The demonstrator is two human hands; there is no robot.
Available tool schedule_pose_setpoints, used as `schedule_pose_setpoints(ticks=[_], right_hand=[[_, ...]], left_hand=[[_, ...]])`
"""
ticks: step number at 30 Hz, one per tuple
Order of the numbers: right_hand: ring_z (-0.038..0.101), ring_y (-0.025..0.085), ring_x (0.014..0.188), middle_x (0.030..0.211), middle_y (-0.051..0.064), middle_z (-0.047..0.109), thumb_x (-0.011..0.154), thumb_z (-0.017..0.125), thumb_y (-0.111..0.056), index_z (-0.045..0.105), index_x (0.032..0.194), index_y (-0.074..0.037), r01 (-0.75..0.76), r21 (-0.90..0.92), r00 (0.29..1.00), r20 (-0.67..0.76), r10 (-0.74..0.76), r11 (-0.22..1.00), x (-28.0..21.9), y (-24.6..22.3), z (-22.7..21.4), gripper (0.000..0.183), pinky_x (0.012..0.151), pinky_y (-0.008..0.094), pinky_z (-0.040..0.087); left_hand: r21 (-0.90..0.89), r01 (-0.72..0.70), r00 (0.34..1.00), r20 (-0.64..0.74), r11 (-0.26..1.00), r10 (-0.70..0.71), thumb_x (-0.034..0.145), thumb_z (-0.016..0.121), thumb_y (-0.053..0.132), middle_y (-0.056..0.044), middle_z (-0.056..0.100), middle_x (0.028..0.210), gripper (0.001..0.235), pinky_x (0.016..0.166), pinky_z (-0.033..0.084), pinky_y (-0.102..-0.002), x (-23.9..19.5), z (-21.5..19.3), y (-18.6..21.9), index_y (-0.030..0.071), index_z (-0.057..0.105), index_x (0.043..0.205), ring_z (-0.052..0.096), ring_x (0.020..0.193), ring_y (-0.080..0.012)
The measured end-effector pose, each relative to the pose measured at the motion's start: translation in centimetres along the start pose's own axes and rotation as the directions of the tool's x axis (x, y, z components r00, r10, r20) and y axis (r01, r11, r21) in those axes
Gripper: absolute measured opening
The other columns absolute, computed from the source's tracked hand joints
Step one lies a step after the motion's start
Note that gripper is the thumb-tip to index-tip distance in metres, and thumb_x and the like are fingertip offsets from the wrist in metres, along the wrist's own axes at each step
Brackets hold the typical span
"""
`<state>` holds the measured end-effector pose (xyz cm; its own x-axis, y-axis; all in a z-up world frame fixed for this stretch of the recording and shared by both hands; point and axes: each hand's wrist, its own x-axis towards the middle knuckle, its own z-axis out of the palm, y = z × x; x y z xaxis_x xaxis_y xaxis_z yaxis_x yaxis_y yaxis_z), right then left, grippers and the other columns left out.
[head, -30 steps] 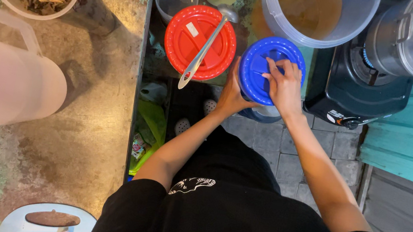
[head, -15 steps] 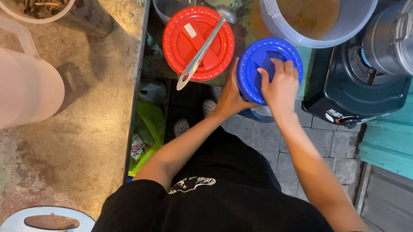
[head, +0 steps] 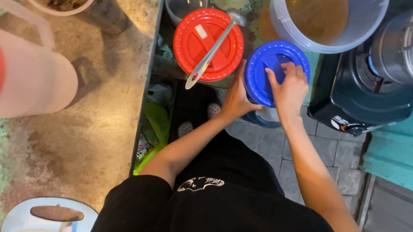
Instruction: The person scoops dried herbs from a container into a plastic cup and secures the lid. They then open a pot on a stove, scoop a liquid into the cup, and walk to a sink to rinse the cup and spoon under running water. Finally, they return to the stove area and place the cup down.
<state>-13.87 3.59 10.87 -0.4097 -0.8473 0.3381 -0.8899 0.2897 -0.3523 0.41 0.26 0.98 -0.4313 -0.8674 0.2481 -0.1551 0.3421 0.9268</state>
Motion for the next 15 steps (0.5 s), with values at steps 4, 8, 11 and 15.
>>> schedule_pose_setpoints(ticks=[4, 8, 11, 15], right_hand=[[0.068, 0.032, 0.087, 0.095, 0.013, 0.067, 0.088, 0.088, -0.031, 0.070, 0.101, -0.004, 0.037, 0.123, 0.998, -0.056, -0.031, 0.992, 0.0, -1.1, -1.2, 0.036, 0.077, 0.044, 0.054], [0.065, 0.034, 0.094, 0.102, 0.014, 0.064, 0.090, 0.082, -0.021, 0.072, 0.111, -0.008, 0.185, 0.096, 0.966, -0.199, -0.163, 0.978, -0.4, -2.3, -3.3, 0.026, 0.083, 0.042, 0.054], [0.065, 0.027, 0.091, 0.104, 0.013, 0.064, 0.099, 0.071, -0.013, 0.072, 0.118, -0.006, 0.027, 0.337, 0.987, -0.160, 0.029, 0.941, -1.3, -2.9, -4.8, 0.020, 0.082, 0.038, 0.054], [0.071, 0.015, 0.090, 0.107, 0.009, 0.069, 0.099, 0.061, -0.017, 0.063, 0.129, -0.012, -0.469, 0.793, 0.868, 0.495, 0.038, 0.388, -0.6, -4.3, -3.6, 0.030, 0.076, 0.028, 0.059]], left_hand=[[0.316, 0.220, 0.955, 0.122, 0.923, -0.269, 0.060, 0.100, 0.044, -0.039, 0.026, 0.155, 0.139, 0.118, 0.023, -0.052, -3.7, 1.1, -2.2, -0.011, 0.014, 0.154, 0.026, 0.146, -0.0522], [0.000, 0.567, 0.788, 0.293, 0.824, -0.542, 0.071, 0.091, 0.053, -0.027, 0.055, 0.148, 0.111, 0.114, 0.047, -0.045, -8.5, -3.8, -8.3, -0.003, 0.041, 0.153, 0.057, 0.137, -0.0381], [-0.240, 0.810, 0.579, 0.190, 0.535, -0.793, 0.065, 0.091, 0.038, -0.021, 0.054, 0.141, 0.113, 0.099, 0.054, -0.042, -9.5, -8.2, -9.7, 0.006, 0.032, 0.156, 0.060, 0.121, -0.0278], [-0.466, 0.679, 0.643, 0.003, 0.568, -0.766, 0.086, 0.070, 0.038, -0.020, 0.061, 0.132, 0.082, 0.087, 0.054, -0.042, -8.3, -14.1, -10.4, 0.013, 0.039, 0.158, 0.061, 0.109, -0.0225]])
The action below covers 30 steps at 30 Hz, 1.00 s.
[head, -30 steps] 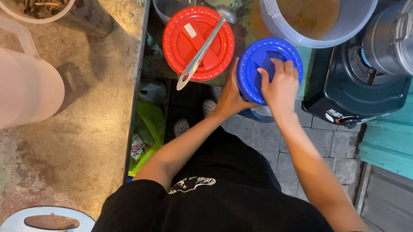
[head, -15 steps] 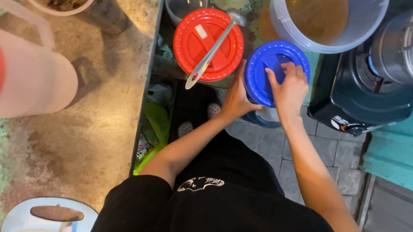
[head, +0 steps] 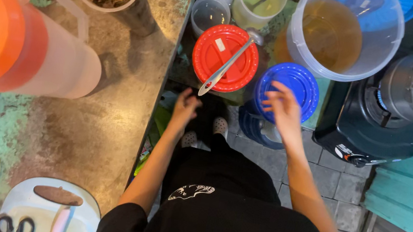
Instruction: The person scoops dried herbs from a container into a plastic cup and secures the lid. They then open a pot on a stove, scoop a liquid into the cup, and walk to a sink to rinse the cup and spoon under running water. Finally, they return to the stove area and place the cup down.
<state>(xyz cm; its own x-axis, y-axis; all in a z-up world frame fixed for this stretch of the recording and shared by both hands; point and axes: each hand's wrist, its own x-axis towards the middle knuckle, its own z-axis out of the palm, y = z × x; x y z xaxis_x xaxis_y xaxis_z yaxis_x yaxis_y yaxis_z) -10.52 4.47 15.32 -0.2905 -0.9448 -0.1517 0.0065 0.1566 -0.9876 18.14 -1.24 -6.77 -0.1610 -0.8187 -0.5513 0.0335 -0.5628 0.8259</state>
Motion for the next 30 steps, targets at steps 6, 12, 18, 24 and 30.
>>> schedule_pose_setpoints(ticks=[6, 12, 18, 24, 30], right_hand=[[0.073, 0.029, 0.070, 0.081, 0.014, 0.074, 0.101, 0.069, -0.035, 0.073, 0.107, -0.002, 0.125, -0.648, 0.964, -0.099, -0.247, 0.751, 6.2, -0.2, 6.4, 0.033, 0.065, 0.041, 0.057], [0.072, 0.037, 0.075, 0.076, 0.016, 0.074, 0.086, 0.077, -0.056, 0.078, 0.083, -0.008, 0.010, -0.825, 0.991, -0.067, -0.115, 0.565, 10.6, 1.0, 10.1, 0.048, 0.069, 0.047, 0.057], [0.075, 0.029, 0.072, 0.078, 0.012, 0.075, 0.096, 0.071, -0.036, 0.074, 0.094, -0.005, 0.140, -0.626, 0.976, -0.045, -0.215, 0.767, 11.5, 4.0, 8.8, 0.031, 0.063, 0.040, 0.056], [0.065, 0.014, 0.057, 0.067, 0.006, 0.067, 0.110, 0.050, -0.019, 0.052, 0.105, -0.006, 0.146, -0.264, 0.983, 0.144, -0.111, 0.953, 8.1, 4.4, 8.4, 0.014, 0.054, 0.030, 0.050], [0.057, 0.017, 0.063, 0.071, 0.005, 0.057, 0.114, 0.054, -0.023, 0.047, 0.112, -0.009, 0.265, -0.425, 0.947, -0.055, -0.316, 0.866, 9.2, 8.3, 9.8, 0.016, 0.056, 0.038, 0.044]], left_hand=[[-0.235, -0.149, 0.984, -0.128, 0.960, 0.122, 0.091, 0.058, 0.051, -0.005, 0.061, 0.118, 0.068, 0.080, 0.061, -0.038, 3.3, 0.5, 6.6, 0.013, 0.050, 0.147, 0.064, 0.100, -0.0180], [-0.123, -0.205, 0.978, -0.052, 0.971, 0.200, 0.091, 0.073, 0.046, -0.007, 0.063, 0.089, 0.047, 0.061, 0.057, -0.031, 7.3, 2.0, 8.0, 0.009, 0.052, 0.112, 0.064, 0.074, -0.0167], [-0.061, -0.368, 0.922, -0.152, 0.928, 0.355, 0.098, 0.074, 0.036, -0.011, 0.053, 0.082, 0.040, 0.058, 0.053, -0.034, 7.2, 1.6, 4.7, 0.003, 0.052, 0.101, 0.057, 0.068, -0.0213], [0.011, -0.351, 0.846, -0.425, 0.936, 0.322, 0.102, 0.060, 0.044, -0.017, 0.062, 0.139, 0.063, 0.110, 0.041, -0.033, 0.8, -0.3, 3.7, -0.004, 0.054, 0.142, 0.057, 0.129, -0.0258], [-0.245, -0.406, 0.762, -0.623, 0.880, 0.177, 0.099, 0.062, 0.043, -0.016, 0.063, 0.138, 0.062, 0.102, 0.049, -0.033, 1.5, 0.4, 2.2, -0.006, 0.058, 0.137, 0.063, 0.121, -0.0236]])
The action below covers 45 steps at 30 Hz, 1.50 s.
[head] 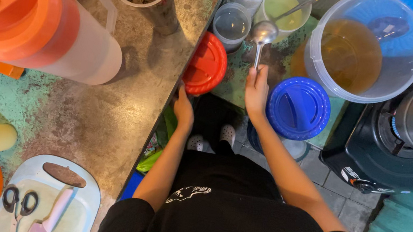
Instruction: The person scoops dried herbs from a container into a plastic cup and secures the lid. They then open a pot on a stove, scoop a liquid into the cup, and walk to a sink to rinse the cup and spoon under running water. Finally, they return to the stove area and place the cup down.
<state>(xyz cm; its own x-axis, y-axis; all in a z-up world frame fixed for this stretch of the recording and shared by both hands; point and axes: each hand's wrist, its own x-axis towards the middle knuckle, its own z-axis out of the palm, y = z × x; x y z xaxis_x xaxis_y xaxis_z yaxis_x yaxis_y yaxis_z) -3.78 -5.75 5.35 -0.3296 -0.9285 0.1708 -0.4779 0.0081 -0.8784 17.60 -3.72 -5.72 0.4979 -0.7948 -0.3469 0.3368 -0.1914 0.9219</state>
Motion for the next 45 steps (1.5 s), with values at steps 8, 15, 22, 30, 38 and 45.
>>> schedule_pose_setpoints(ticks=[8, 15, 22, 30, 38, 45], right_hand=[[0.051, 0.028, 0.056, 0.067, 0.009, 0.051, 0.091, 0.082, -0.029, 0.043, 0.102, -0.002, 0.019, 0.026, 0.991, -0.131, -0.016, 0.999, 9.4, 5.4, 8.1, 0.049, 0.056, 0.043, 0.046], [0.065, 0.032, 0.059, 0.068, 0.013, 0.062, 0.086, 0.075, -0.016, 0.049, 0.095, -0.002, -0.097, 0.025, 0.982, -0.159, 0.100, 0.995, 12.8, 7.3, 10.2, 0.031, 0.061, 0.045, 0.052], [0.072, 0.026, 0.058, 0.080, 0.014, 0.065, 0.089, 0.065, -0.001, 0.044, 0.101, 0.000, -0.288, 0.176, 0.938, -0.145, 0.315, 0.941, 10.4, 4.5, 7.1, 0.024, 0.046, 0.036, 0.060], [0.075, 0.032, 0.068, 0.095, 0.014, 0.063, 0.098, 0.058, -0.010, 0.046, 0.102, -0.007, -0.405, -0.124, 0.857, -0.396, 0.329, 0.906, 8.0, 4.7, 4.0, 0.013, 0.068, 0.049, 0.057], [0.064, 0.046, 0.097, 0.116, 0.021, 0.051, 0.100, 0.056, -0.009, 0.047, 0.106, -0.003, -0.350, -0.242, 0.854, -0.480, 0.202, 0.905, 8.3, 7.0, 4.1, 0.013, 0.082, 0.056, 0.052], [0.064, 0.046, 0.094, 0.120, 0.023, 0.042, 0.095, 0.065, -0.004, 0.046, 0.109, 0.002, -0.124, -0.253, 0.944, -0.329, 0.035, 0.959, 7.5, 3.3, 1.4, 0.025, 0.080, 0.053, 0.054]], left_hand=[[-0.329, -0.015, 0.996, 0.077, 0.944, 0.042, 0.095, 0.071, 0.040, -0.011, 0.063, 0.119, 0.055, 0.086, 0.063, -0.035, 0.0, 5.2, 1.0, -0.004, 0.058, 0.126, 0.066, 0.101, -0.0174], [-0.183, 0.172, 0.981, 0.119, 0.968, -0.151, 0.094, 0.070, 0.051, -0.015, 0.063, 0.115, 0.062, 0.086, 0.057, -0.034, 0.5, 6.5, -0.4, -0.005, 0.060, 0.120, 0.066, 0.097, -0.0216], [-0.260, 0.115, 0.983, 0.167, 0.959, -0.072, 0.089, 0.078, 0.046, -0.017, 0.059, 0.128, 0.074, 0.091, 0.057, -0.036, 0.6, 7.6, -1.4, -0.011, 0.050, 0.127, 0.063, 0.107, -0.0225], [0.057, -0.156, 0.986, 0.078, 0.986, 0.151, 0.093, 0.076, 0.044, -0.027, 0.067, 0.129, 0.071, 0.101, 0.048, -0.036, 0.5, 11.4, 1.8, -0.017, 0.061, 0.126, 0.064, 0.116, -0.0254], [0.067, -0.192, 0.981, 0.037, 0.979, 0.190, 0.090, 0.075, 0.046, -0.025, 0.072, 0.124, 0.070, 0.099, 0.052, -0.038, 2.1, 16.3, 3.3, -0.016, 0.064, 0.121, 0.070, 0.110, -0.0265], [0.056, -0.301, 0.951, -0.060, 0.952, 0.304, 0.083, 0.081, 0.050, -0.035, 0.049, 0.144, 0.110, 0.111, 0.045, -0.040, 3.0, 19.7, 2.7, -0.015, 0.019, 0.145, 0.057, 0.130, -0.0345]])
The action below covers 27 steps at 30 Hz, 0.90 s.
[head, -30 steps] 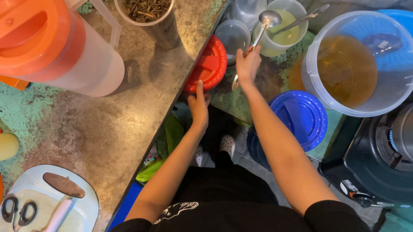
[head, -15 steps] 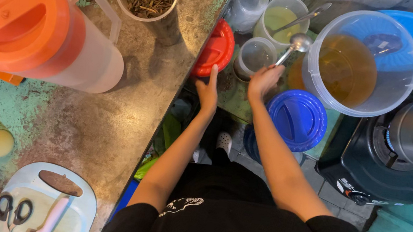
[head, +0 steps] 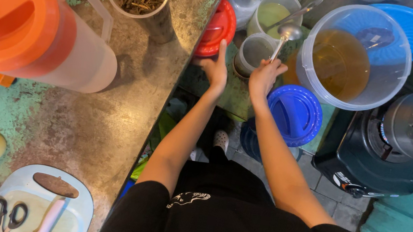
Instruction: The person scoops dried herbs from a container into a plastic cup and secures the lid. They then open a pot on a stove, scoop a liquid into the cup, and walk to a sink to rinse the cup and spoon under running water. Finally, they return to the stove area and place the cup down.
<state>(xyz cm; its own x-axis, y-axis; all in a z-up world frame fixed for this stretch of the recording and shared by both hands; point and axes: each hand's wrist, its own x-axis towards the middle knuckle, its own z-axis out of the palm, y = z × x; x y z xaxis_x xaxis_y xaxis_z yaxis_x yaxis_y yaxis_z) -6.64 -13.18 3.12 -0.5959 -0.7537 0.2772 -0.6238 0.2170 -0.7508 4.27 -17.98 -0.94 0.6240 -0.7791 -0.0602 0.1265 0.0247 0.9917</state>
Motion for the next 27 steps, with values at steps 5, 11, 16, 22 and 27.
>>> schedule_pose_setpoints(ticks=[5, 11, 16, 22, 27], right_hand=[[0.064, 0.037, 0.091, 0.115, 0.018, 0.044, 0.098, 0.058, -0.009, 0.045, 0.103, 0.002, -0.200, 0.221, 0.944, 0.305, 0.127, 0.955, -0.9, -4.7, -6.2, 0.018, 0.069, 0.044, 0.059], [0.051, 0.046, 0.100, 0.105, 0.024, 0.054, 0.096, 0.071, -0.005, 0.054, 0.100, 0.001, 0.379, -0.216, 0.922, 0.167, -0.349, 0.900, -4.0, 2.2, -16.9, 0.018, 0.087, 0.055, 0.040], [0.051, 0.041, 0.104, 0.126, 0.025, 0.043, 0.101, 0.071, -0.010, 0.050, 0.121, 0.009, 0.283, -0.197, 0.956, 0.140, -0.259, 0.939, -7.7, 7.6, -22.5, 0.035, 0.094, 0.050, 0.045], [0.054, 0.027, 0.092, 0.129, 0.019, 0.043, 0.106, 0.069, -0.017, 0.048, 0.128, 0.009, 0.080, -0.094, 0.978, 0.200, -0.059, 0.992, -8.2, 9.4, -22.1, 0.040, 0.089, 0.042, 0.048], [0.048, 0.021, 0.087, 0.112, 0.012, 0.043, 0.098, 0.077, -0.017, 0.046, 0.136, 0.007, 0.106, 0.060, 0.945, 0.305, -0.119, 0.993, -9.8, 4.9, -19.8, 0.055, 0.082, 0.035, 0.047]], left_hand=[[0.031, 0.138, 0.990, 0.027, 0.990, -0.139, 0.077, 0.084, 0.053, -0.037, 0.044, 0.146, 0.120, 0.115, 0.041, -0.040, 0.4, 1.9, 0.9, -0.015, 0.012, 0.144, 0.051, 0.135, -0.0375], [0.031, 0.105, 0.959, 0.263, 0.994, -0.110, 0.080, 0.081, 0.055, -0.037, 0.010, 0.163, 0.136, 0.121, 0.025, -0.052, -4.8, 0.0, -1.1, -0.007, -0.010, 0.159, 0.028, 0.150, -0.0458], [0.424, 0.065, 0.721, 0.606, 0.903, -0.336, 0.092, 0.062, 0.068, -0.033, 0.041, 0.158, 0.095, 0.124, 0.026, -0.055, -16.3, -3.4, -2.2, 0.002, 0.041, 0.157, 0.036, 0.149, -0.0483], [0.324, -0.131, 0.610, 0.771, 0.937, -0.181, 0.090, 0.070, 0.051, -0.024, 0.063, 0.129, 0.071, 0.103, 0.050, -0.045, -16.0, -6.1, 3.2, 0.002, 0.054, 0.139, 0.063, 0.120, -0.0383], [0.350, 0.127, 0.698, 0.633, 0.928, -0.334, 0.093, 0.066, 0.043, -0.018, 0.070, 0.120, 0.056, 0.095, 0.055, -0.039, -13.0, -12.5, 7.6, 0.005, 0.059, 0.133, 0.072, 0.108, -0.0314]])
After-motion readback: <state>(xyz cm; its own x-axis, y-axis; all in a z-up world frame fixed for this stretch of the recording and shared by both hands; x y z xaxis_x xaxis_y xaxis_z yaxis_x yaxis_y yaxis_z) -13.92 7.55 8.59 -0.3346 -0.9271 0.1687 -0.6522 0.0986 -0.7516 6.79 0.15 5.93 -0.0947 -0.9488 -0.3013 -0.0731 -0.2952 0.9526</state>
